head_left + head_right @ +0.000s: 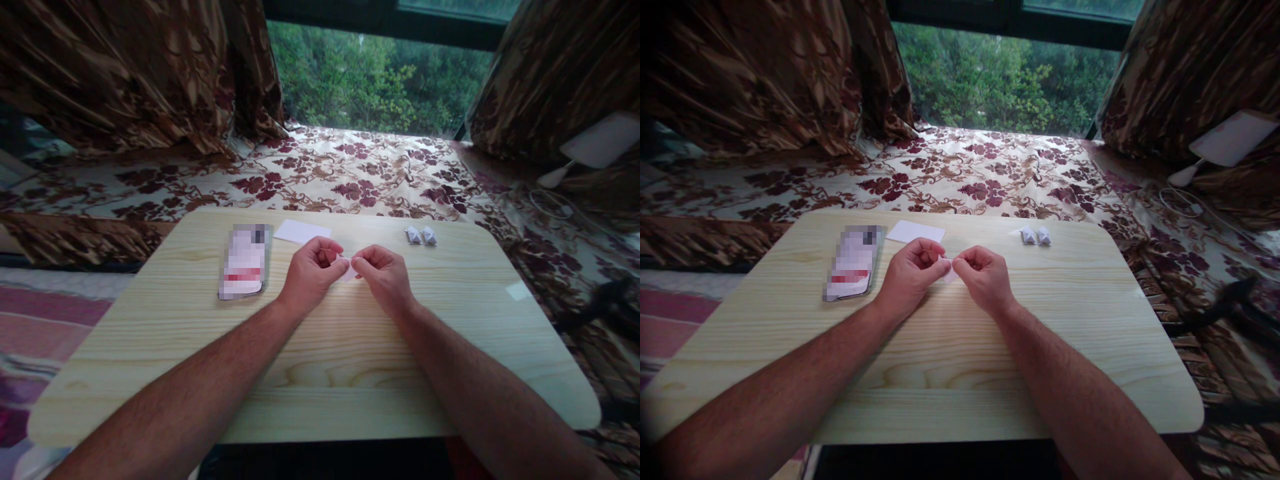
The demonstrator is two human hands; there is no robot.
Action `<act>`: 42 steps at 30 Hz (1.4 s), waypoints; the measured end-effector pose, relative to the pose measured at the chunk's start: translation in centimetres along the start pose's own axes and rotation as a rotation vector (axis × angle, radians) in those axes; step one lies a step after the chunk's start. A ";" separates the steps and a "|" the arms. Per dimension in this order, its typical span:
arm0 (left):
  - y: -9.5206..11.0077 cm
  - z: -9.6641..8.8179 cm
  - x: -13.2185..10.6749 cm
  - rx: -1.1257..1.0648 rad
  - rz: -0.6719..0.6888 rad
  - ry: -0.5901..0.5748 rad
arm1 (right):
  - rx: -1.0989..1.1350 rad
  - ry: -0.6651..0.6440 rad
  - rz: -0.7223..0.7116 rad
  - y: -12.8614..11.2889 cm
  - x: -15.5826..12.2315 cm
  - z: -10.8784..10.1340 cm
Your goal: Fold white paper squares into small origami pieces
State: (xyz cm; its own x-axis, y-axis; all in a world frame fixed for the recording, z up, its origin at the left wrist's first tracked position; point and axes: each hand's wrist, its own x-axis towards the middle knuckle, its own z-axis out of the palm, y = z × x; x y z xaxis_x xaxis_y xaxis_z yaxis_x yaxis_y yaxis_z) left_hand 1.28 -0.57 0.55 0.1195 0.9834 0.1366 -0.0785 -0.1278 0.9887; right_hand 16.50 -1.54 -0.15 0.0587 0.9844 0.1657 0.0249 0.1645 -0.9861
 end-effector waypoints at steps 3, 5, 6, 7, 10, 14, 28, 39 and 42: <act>0.1 0.1 -0.1 -0.004 0.000 0.000 | -0.008 -0.002 -0.014 0.0 0.0 0.0; 0.2 0.2 -0.1 -0.010 -0.002 0.001 | -0.005 -0.008 -0.016 0.0 -0.1 0.0; 0.2 0.2 -0.1 -0.010 -0.004 0.000 | -0.004 -0.009 -0.015 -0.1 -0.1 0.0; 0.2 0.2 -0.1 -0.010 -0.006 -0.002 | -0.004 -0.011 -0.015 -0.1 -0.1 0.0; 0.2 0.2 -0.1 -0.008 -0.007 -0.012 | -0.002 -0.010 -0.010 -0.3 -0.2 0.0; 0.2 0.1 -0.1 -0.006 -0.012 -0.011 | 0.005 -0.014 0.015 -0.6 -0.2 0.0; -0.1 -0.1 0.1 0.009 -0.011 -0.023 | -0.005 -0.016 0.018 0.1 0.0 -0.1; -0.1 -0.2 0.0 0.014 -0.018 -0.077 | -0.102 -0.016 -0.005 0.0 -0.1 -0.1; 0.0 -0.1 0.0 0.007 -0.020 -0.075 | -0.122 -0.016 -0.010 0.0 -0.2 -0.1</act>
State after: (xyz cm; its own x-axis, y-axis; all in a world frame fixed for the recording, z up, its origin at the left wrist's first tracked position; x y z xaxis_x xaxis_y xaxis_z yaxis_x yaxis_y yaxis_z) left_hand 1.14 -0.54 0.49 0.1943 0.9735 0.1206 -0.0687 -0.1091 0.9916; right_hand 16.59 -1.70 -0.21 0.0417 0.9839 0.1740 0.1467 0.1662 -0.9751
